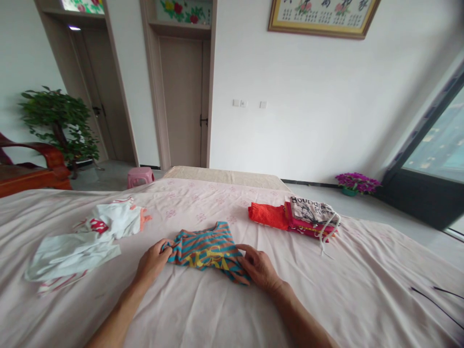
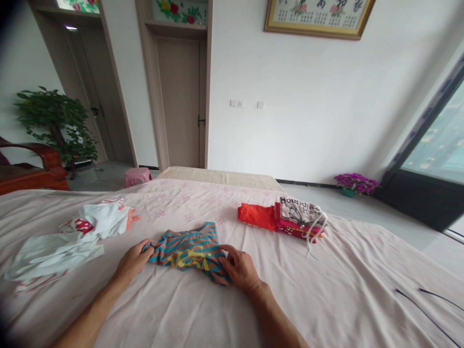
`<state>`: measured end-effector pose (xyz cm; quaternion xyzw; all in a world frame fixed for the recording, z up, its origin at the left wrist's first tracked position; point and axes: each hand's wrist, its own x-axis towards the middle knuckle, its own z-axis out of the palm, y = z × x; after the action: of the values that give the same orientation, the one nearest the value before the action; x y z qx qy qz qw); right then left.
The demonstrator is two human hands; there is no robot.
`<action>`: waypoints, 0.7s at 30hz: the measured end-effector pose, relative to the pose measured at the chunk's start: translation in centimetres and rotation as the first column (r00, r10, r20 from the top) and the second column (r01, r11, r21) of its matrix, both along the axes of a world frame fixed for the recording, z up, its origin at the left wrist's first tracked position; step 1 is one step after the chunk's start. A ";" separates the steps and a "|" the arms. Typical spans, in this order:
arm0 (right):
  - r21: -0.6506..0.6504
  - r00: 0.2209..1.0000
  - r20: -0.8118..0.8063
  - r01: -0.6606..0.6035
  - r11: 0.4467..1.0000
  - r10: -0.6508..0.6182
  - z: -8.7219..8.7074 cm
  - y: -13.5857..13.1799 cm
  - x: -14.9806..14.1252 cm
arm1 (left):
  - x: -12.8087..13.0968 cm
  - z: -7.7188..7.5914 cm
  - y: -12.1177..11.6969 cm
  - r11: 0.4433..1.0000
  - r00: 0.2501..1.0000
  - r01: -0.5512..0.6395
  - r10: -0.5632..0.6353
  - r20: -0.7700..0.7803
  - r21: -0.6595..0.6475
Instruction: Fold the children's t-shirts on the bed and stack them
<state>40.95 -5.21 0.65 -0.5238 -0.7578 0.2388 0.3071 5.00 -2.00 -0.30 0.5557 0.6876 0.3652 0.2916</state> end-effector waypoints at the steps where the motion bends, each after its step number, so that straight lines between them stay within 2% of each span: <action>1: 0.004 1.000 0.017 0.004 1.000 -0.004 0.1 -0.1 0.0 | 0.1 0.1 -0.2 1.000 0.999 -0.016 0.016 0.049 0.000; 5: -0.008 0.995 0.099 0.028 1.000 -0.027 0.0 0.2 -0.1 | 0.5 0.7 -1.0 0.993 0.933 -0.115 0.106 0.345 0.005; 8: -0.012 0.974 0.216 0.072 0.997 -0.067 -0.3 1.0 -0.3 | 1.1 1.6 -1.3 0.981 0.816 -0.189 0.135 0.562 0.038; 10: -0.026 0.971 0.221 0.102 0.994 -0.093 -0.1 1.8 -0.7 | 1.8 2.9 -1.5 0.976 0.718 -0.207 0.103 0.689 0.070; 11: -0.039 0.980 0.171 0.107 0.994 -0.099 0.1 2.3 -1.0 | 2.1 3.9 -1.6 0.974 0.671 -0.206 0.068 0.738 0.098; 13: -0.059 0.992 -0.058 0.106 0.993 -0.109 0.8 3.3 -1.9 | 3.0 6.4 -2.2 0.962 0.594 -0.195 -0.038 0.803 0.190; 15: -0.067 0.917 -0.380 0.108 0.992 -0.126 1.7 4.2 -2.9 | 4.1 8.9 -3.4 0.944 0.550 -0.147 -0.171 0.817 0.296; 17: -0.090 0.783 -0.601 0.134 0.987 -0.161 2.6 5.1 -3.3 | 5.6 10.8 -5.2 0.936 0.551 0.023 -0.305 0.777 0.352; 18: -0.114 0.745 -0.638 0.158 0.981 -0.195 2.9 5.5 -3.2 | 6.4 11.4 -6.2 0.919 0.560 0.178 -0.389 0.732 0.353; 19: -0.141 0.740 -0.630 0.191 0.971 -0.237 3.1 5.8 -2.9 | 7.2 11.6 -7.0 0.870 0.560 0.361 -0.490 0.668 0.335; 21: -0.170 0.776 -0.531 0.296 0.940 -0.341 3.1 6.0 -1.9 | 8.6 11.3 -8.0 0.706 0.524 0.662 -0.677 0.517 0.252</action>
<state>39.10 0.74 3.79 -0.5641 -0.5270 0.3534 0.5284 13.59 -10.01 10.96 0.6423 0.2950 0.3826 0.5951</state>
